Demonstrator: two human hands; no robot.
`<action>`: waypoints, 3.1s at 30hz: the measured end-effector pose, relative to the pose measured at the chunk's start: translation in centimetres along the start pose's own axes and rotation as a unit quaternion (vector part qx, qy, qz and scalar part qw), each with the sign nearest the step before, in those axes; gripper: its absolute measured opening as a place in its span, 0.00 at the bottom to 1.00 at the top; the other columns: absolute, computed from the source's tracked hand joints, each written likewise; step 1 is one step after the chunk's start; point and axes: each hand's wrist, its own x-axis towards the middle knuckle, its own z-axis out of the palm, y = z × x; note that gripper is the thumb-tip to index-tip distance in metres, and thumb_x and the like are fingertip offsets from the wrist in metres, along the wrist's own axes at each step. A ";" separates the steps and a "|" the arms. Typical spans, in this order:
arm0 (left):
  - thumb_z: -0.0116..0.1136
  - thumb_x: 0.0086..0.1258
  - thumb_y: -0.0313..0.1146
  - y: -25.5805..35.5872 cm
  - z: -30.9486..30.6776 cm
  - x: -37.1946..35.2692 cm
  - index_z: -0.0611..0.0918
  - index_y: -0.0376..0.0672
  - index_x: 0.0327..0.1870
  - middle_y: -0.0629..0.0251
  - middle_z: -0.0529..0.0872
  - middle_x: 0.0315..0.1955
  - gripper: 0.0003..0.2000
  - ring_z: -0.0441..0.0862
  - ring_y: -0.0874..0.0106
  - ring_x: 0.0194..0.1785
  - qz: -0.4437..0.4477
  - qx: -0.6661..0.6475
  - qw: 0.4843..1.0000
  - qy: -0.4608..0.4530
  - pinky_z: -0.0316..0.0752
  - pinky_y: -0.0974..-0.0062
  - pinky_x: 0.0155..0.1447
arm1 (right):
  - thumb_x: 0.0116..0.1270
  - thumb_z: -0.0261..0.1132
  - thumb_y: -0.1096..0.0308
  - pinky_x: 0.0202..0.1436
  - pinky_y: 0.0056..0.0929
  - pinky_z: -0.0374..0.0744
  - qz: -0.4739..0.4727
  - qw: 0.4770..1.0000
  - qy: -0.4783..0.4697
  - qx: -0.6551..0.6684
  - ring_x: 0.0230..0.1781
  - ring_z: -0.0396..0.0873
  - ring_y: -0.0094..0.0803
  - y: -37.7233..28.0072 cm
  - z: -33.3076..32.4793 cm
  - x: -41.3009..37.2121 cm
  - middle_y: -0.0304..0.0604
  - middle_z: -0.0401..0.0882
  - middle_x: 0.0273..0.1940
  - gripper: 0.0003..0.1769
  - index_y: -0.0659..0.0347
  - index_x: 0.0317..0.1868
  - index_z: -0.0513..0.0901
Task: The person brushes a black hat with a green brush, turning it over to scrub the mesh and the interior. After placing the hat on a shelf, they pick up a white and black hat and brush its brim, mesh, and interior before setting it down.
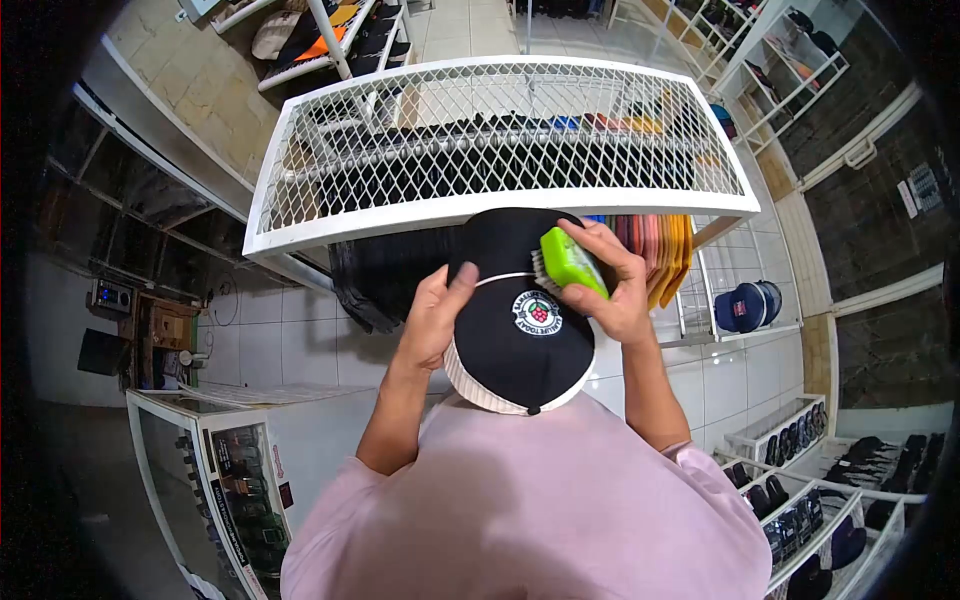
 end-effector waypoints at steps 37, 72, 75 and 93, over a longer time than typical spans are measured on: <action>0.41 0.81 0.51 -2.6 -8.7 0.5 0.83 0.37 0.54 0.54 0.89 0.42 0.25 0.86 0.61 0.34 -0.099 -0.331 0.935 -0.079 0.80 0.69 0.31 | 0.48 0.69 0.74 0.66 0.33 0.76 -0.027 0.986 0.165 -0.012 0.58 0.78 0.34 -1.3 2.7 1.6 0.44 0.78 0.59 0.47 0.67 0.74 0.68; 0.60 0.76 0.40 4.0 -3.3 -2.2 0.84 0.28 0.36 0.39 0.84 0.25 0.19 0.84 0.42 0.31 0.248 0.460 0.799 0.298 0.76 0.53 0.38 | 0.67 0.74 0.63 0.57 0.39 0.82 -0.016 0.994 -0.038 -0.098 0.55 0.84 0.45 -4.6 10.6 8.4 0.62 0.81 0.59 0.43 0.74 0.76 0.66; 0.60 0.76 0.38 3.8 -2.7 -2.6 0.84 0.29 0.38 0.39 0.84 0.26 0.16 0.85 0.42 0.32 0.270 0.512 0.776 0.251 0.77 0.53 0.39 | 0.61 0.79 0.60 0.55 0.39 0.84 -0.019 0.993 -0.048 -0.104 0.49 0.87 0.46 -3.8 11.7 8.8 0.61 0.84 0.52 0.41 0.73 0.69 0.73; 0.59 0.76 0.38 3.4 -1.7 -2.8 0.85 0.29 0.40 0.37 0.85 0.27 0.16 0.85 0.40 0.36 0.178 0.505 0.819 0.208 0.78 0.54 0.39 | 0.58 0.82 0.60 0.43 0.33 0.86 0.059 0.989 -0.060 -0.120 0.43 0.84 0.33 -3.9 10.0 8.0 0.49 0.84 0.48 0.37 0.60 0.65 0.77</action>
